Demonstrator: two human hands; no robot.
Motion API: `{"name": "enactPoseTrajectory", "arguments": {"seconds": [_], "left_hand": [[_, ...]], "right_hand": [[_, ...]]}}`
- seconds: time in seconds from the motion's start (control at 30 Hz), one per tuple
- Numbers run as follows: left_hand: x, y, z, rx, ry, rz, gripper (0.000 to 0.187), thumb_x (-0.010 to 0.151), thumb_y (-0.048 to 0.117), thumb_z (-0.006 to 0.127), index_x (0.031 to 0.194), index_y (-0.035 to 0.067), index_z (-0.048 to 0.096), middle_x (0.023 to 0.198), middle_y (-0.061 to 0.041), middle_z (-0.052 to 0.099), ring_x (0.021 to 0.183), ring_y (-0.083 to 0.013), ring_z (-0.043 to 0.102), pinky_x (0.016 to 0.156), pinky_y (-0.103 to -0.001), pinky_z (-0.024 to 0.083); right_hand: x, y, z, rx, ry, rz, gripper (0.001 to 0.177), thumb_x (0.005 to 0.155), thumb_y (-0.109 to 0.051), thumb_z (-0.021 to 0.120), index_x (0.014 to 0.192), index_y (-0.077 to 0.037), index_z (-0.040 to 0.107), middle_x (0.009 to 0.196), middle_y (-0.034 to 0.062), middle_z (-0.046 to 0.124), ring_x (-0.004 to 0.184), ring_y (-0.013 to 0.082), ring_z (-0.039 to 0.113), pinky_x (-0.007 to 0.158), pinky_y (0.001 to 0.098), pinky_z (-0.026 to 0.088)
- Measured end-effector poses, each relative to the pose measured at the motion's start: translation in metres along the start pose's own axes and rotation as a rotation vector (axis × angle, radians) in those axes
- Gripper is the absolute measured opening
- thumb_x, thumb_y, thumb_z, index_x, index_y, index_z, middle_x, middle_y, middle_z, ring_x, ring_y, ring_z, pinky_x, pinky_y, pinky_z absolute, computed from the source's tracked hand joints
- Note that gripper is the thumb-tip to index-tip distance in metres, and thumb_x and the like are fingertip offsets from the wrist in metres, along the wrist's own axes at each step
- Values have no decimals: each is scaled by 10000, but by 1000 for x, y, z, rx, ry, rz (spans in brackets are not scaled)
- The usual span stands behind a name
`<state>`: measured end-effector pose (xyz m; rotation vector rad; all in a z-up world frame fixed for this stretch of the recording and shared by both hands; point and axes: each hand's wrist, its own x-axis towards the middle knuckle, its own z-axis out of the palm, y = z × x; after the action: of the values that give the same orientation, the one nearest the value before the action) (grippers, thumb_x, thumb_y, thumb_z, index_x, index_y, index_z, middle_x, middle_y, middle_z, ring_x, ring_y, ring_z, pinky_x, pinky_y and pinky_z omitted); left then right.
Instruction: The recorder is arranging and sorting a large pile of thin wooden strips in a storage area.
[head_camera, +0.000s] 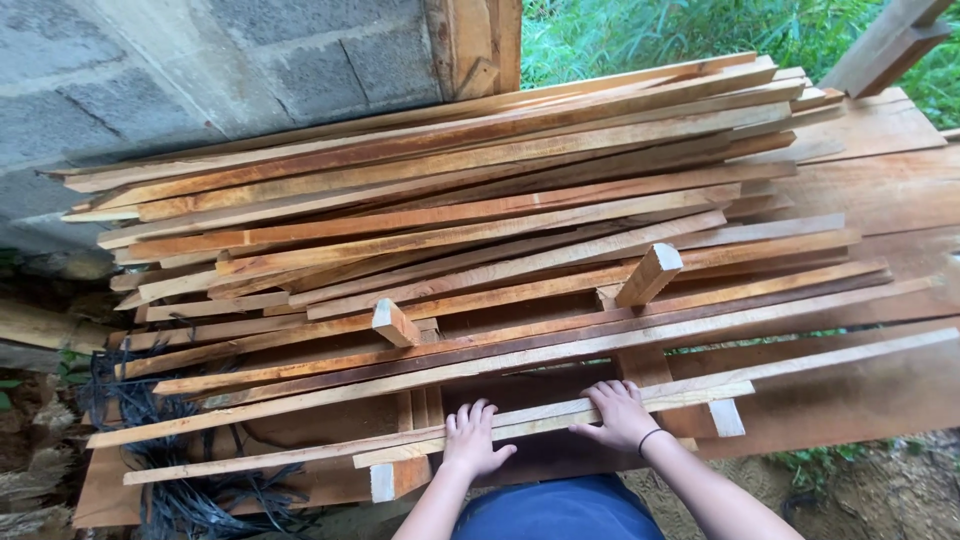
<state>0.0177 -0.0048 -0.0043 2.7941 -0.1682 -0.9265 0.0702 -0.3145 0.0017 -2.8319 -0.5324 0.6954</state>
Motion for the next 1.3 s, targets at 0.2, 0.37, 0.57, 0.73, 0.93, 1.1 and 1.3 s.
{"name": "enactPoseTrajectory", "arguments": {"seconds": [0.2, 0.37, 0.57, 0.73, 0.93, 1.1, 1.3], "left_hand": [[0, 4, -1, -96, 27, -51, 783, 998, 708, 358, 1502, 110, 397, 1609, -124, 311, 1451, -347, 293, 1143, -508, 224], [0, 8, -1, -45, 0, -93, 783, 1017, 694, 303, 1502, 88, 403, 1615, -154, 315, 1451, -357, 312, 1159, -521, 213], [-1, 13, -2, -41, 13, -137, 805, 1019, 688, 235, 1518, 74, 383, 1623, -151, 314, 1507, -373, 240, 1203, -549, 149], [-3, 13, 4, -51, 88, -126, 771, 1022, 671, 281, 1511, 88, 404, 1573, -130, 388, 1425, -321, 349, 1159, -496, 218], [-9, 36, -19, -320, 566, 29, 299, 955, 323, 625, 1176, 135, 699, 1177, 11, 742, 1073, -185, 686, 1130, -448, 364], [29, 43, -24, 77, 890, 3, 749, 964, 527, 575, 1530, 70, 399, 1529, -92, 466, 1418, -289, 390, 1178, -469, 242], [58, 38, -27, 107, 762, -96, 587, 878, 370, 728, 1384, 118, 567, 1319, -61, 542, 1278, -280, 468, 1189, -603, 221]], "right_hand": [[-3, -1, -4, 34, 28, -5, 739, 907, -773, 498, 1295, -155, 611, 1288, 78, 623, 1264, 298, 518, 1191, 527, 234], [-5, 1, -1, 19, 35, -16, 735, 891, -775, 532, 1309, -175, 605, 1286, 57, 621, 1258, 284, 519, 1183, 511, 243], [-7, 0, -7, 9, 45, -17, 756, 896, -778, 525, 1320, -157, 600, 1280, 58, 635, 1232, 286, 542, 1170, 492, 273], [-9, 0, -8, 19, 44, -22, 761, 897, -776, 532, 1336, -158, 594, 1276, 61, 638, 1223, 289, 548, 1164, 489, 282], [-7, 8, -5, 23, 80, -41, 741, 885, -757, 576, 1327, -163, 595, 1280, 68, 629, 1243, 302, 538, 1171, 515, 278], [-12, 6, -4, 56, 139, -58, 731, 884, -751, 577, 1305, -155, 617, 1256, 46, 651, 1232, 261, 548, 1162, 484, 281], [-12, 8, 1, 89, 184, -76, 732, 869, -745, 599, 1290, -146, 636, 1243, 53, 661, 1210, 273, 562, 1160, 486, 287]]}}
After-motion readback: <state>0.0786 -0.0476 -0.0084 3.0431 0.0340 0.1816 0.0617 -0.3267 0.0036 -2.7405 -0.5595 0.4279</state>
